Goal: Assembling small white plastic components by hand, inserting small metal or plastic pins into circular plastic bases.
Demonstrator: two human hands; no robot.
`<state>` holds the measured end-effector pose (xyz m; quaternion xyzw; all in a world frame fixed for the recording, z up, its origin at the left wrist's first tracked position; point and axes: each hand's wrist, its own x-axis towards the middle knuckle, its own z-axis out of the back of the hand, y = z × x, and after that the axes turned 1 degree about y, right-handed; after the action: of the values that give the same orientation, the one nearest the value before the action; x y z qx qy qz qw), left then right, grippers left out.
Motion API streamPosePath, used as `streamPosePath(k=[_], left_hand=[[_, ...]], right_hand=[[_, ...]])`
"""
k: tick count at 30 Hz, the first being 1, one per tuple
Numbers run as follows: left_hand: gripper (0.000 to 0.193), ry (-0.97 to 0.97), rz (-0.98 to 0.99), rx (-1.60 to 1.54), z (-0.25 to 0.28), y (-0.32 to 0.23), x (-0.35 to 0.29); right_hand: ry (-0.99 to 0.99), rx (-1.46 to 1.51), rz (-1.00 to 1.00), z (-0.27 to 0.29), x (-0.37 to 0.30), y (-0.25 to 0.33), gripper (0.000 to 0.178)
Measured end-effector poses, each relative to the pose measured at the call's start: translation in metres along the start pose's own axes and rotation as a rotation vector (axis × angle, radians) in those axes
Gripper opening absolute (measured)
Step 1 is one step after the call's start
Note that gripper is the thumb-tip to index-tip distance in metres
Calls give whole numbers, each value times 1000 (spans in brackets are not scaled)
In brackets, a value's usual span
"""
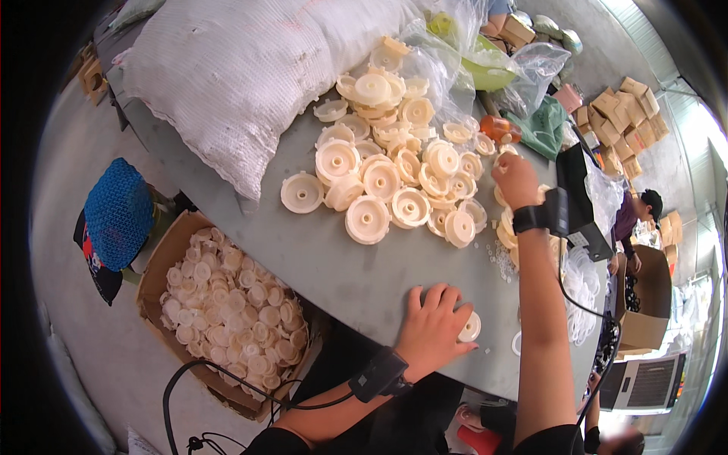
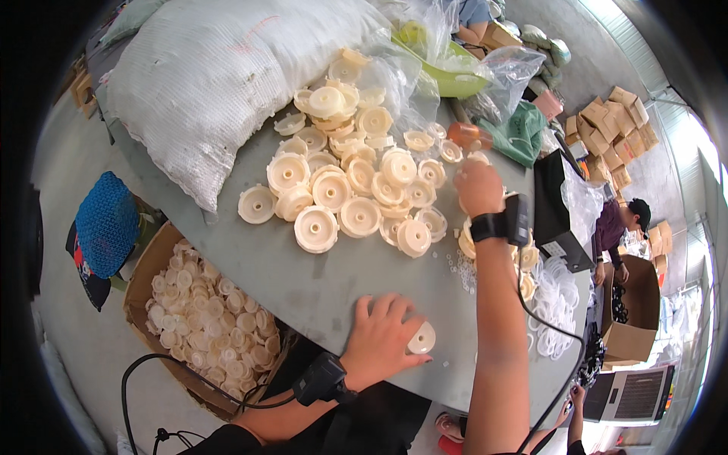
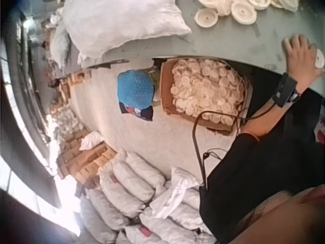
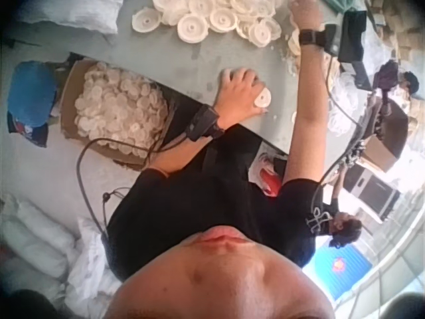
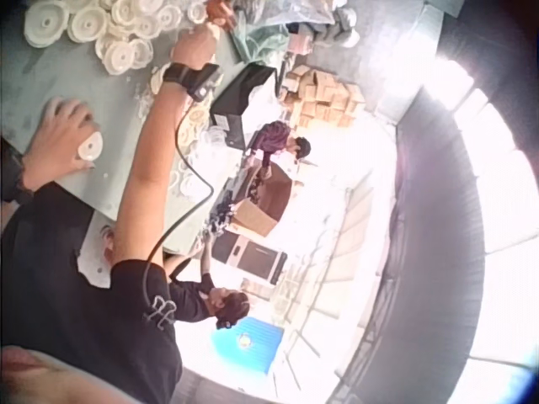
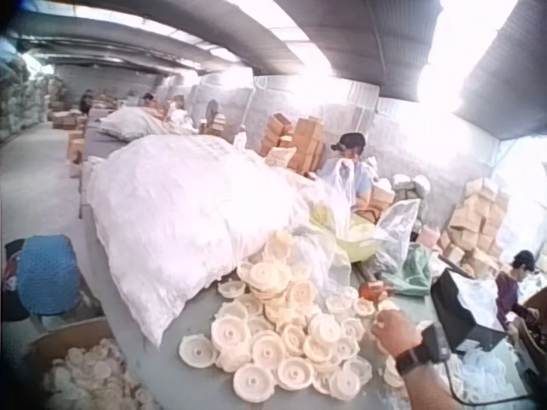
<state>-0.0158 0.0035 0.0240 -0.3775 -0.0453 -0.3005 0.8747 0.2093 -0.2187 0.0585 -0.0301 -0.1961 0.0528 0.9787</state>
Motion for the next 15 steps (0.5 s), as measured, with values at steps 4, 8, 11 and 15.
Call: streamPosePath(k=[4, 8, 11, 15], left_hand=[[49, 2, -2, 26, -3, 0, 2], [53, 41, 2, 49, -3, -2, 3], [57, 45, 16, 40, -3, -8, 5], [54, -40, 11, -4, -7, -9, 4]], right_hand=[[11, 891, -226, 46, -33, -9, 18], [37, 1154, -429, 87, -108, -9, 24], [-54, 1231, -616, 95, -166, -24, 19], [-231, 1398, -708, 86, -227, -64, 12]])
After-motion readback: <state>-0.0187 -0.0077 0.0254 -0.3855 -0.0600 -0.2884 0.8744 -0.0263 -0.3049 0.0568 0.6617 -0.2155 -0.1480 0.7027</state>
